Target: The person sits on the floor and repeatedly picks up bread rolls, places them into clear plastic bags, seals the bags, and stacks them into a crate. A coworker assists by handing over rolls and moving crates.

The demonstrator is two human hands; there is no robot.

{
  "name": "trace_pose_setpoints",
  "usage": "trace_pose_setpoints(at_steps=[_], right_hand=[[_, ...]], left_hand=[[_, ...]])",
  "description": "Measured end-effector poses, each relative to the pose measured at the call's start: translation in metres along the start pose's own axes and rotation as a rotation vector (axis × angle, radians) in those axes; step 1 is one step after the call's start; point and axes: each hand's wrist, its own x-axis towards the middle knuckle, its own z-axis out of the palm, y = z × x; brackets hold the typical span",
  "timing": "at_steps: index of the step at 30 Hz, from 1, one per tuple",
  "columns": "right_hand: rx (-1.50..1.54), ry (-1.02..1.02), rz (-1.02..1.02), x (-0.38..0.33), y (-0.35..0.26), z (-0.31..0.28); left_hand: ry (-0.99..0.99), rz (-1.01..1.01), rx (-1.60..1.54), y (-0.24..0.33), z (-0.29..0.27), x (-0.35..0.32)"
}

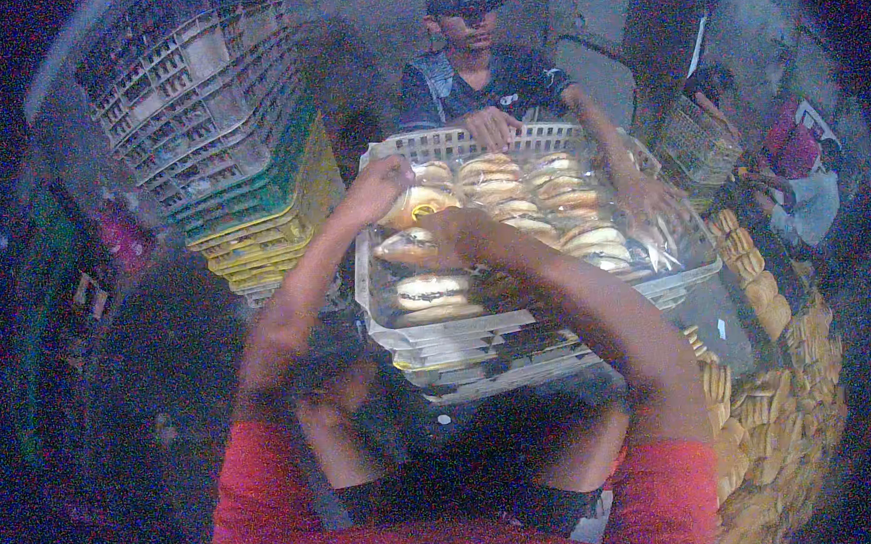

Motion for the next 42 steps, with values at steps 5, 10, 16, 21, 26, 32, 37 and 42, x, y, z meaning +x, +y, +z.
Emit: trace_pose_setpoints(at_steps=[5,10,16,21,26,32,37,42], right_hand=[[-0.324,-0.135,0.133,0.003,-0.013,-0.004],[-0.191,-0.259,0.072,0.011,-0.010,0.012],[0.178,-0.520,-0.126,0.032,0.016,0.027],[0.103,-0.456,-0.053,0.003,-0.007,0.002],[1.243,0.411,-0.278,-0.095,-0.062,0.001],[1.418,0.872,0.459,-0.207,-0.088,0.075],[0.785,0.799,0.581,-0.248,-0.084,0.120],[1.341,0.831,0.597,-0.264,-0.064,0.123]], left_hand=[[0.389,-0.061,-0.187,0.025,-0.005,-0.017],[0.721,-0.076,-0.594,0.071,-0.037,-0.046],[0.893,0.000,-0.887,0.116,-0.045,-0.103],[0.947,0.012,-1.092,0.142,-0.028,-0.142],[1.000,0.238,-1.288,0.149,0.016,-0.179],[0.098,-0.138,-1.463,0.138,0.104,-0.261],[-0.146,-0.401,-0.983,0.144,0.146,-0.287],[-0.180,-0.343,-1.589,0.147,0.148,-0.285]])
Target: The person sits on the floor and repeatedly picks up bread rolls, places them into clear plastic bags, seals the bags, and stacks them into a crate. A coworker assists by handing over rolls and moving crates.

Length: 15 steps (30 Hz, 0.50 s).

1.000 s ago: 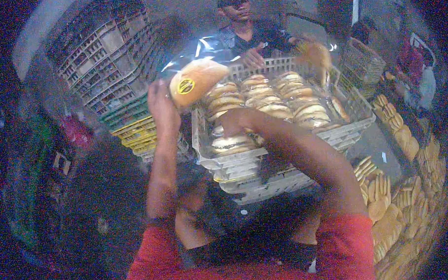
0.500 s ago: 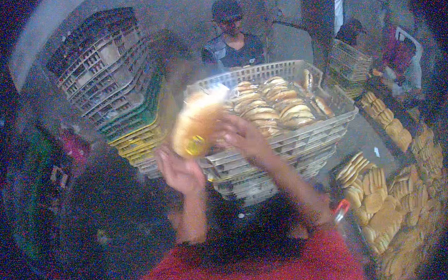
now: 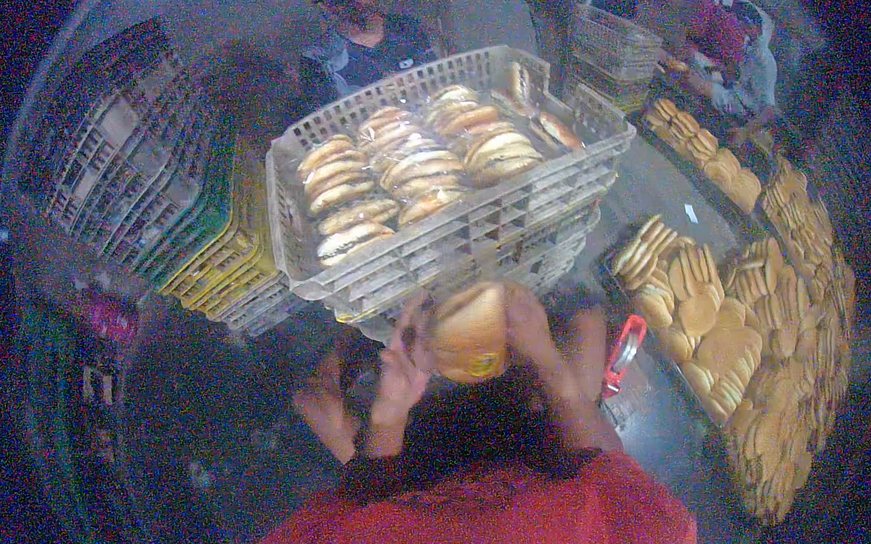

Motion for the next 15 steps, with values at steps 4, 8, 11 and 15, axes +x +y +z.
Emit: trace_pose_setpoints(at_steps=[4,8,11,15], right_hand=[[-0.385,-0.039,-0.056,0.002,0.005,0.000],[-0.208,-0.066,-0.099,-0.007,0.020,0.012],[-0.198,-0.174,0.033,-0.014,0.022,0.011],[-0.129,-0.076,-0.179,-0.022,0.009,0.009]], left_hand=[[0.078,0.006,0.335,-0.005,-0.007,0.000],[0.091,0.176,0.475,-0.010,-0.015,-0.001],[0.061,0.143,0.571,-0.008,-0.015,0.000],[0.148,0.189,0.568,-0.010,-0.006,0.004]])
